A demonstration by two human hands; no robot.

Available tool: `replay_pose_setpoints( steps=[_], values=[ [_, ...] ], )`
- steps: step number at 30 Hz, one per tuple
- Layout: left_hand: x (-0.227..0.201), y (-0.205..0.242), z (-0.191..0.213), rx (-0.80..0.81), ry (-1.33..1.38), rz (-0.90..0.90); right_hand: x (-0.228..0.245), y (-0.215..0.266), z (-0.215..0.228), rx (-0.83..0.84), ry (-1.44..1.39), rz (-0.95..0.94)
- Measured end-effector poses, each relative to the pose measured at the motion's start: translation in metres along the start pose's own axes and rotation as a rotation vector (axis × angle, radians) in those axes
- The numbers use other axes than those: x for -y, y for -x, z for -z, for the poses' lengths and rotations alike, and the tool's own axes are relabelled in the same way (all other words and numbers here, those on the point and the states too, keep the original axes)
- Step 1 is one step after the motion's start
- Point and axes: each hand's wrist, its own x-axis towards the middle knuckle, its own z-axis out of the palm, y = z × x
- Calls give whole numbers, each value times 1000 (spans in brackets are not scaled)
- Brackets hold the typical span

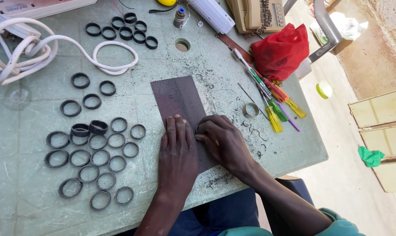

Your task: The person sits at a workbench and smooths small black metal rings using a sanding block. They pick up a ring, rub it against the sandpaper, and occasionally inspect the edges by hand before placing it back on the table. The process is repeated for multiple rings throughout the video.

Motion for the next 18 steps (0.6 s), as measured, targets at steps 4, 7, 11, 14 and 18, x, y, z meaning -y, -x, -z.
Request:
replay_pose_setpoints(
  steps=[4, 7, 11, 14, 18],
  values=[
    [1, 0, 10, -5, 18, 7, 23, 32, 11, 30, -8, 60],
    [2, -9, 11, 32, 27, 17, 20, 43, 11, 44, 0, -16],
    [-2, -6, 16, 87, -12, 15, -18, -13, -2, 13, -19, 32],
    [-2, -5, 16, 26, 13, 8, -51, -72, -20, -30, 29, 45],
    [-2, -7, 11, -57, -4, 31, -61, -89, -21, -64, -2, 103]
  ],
)
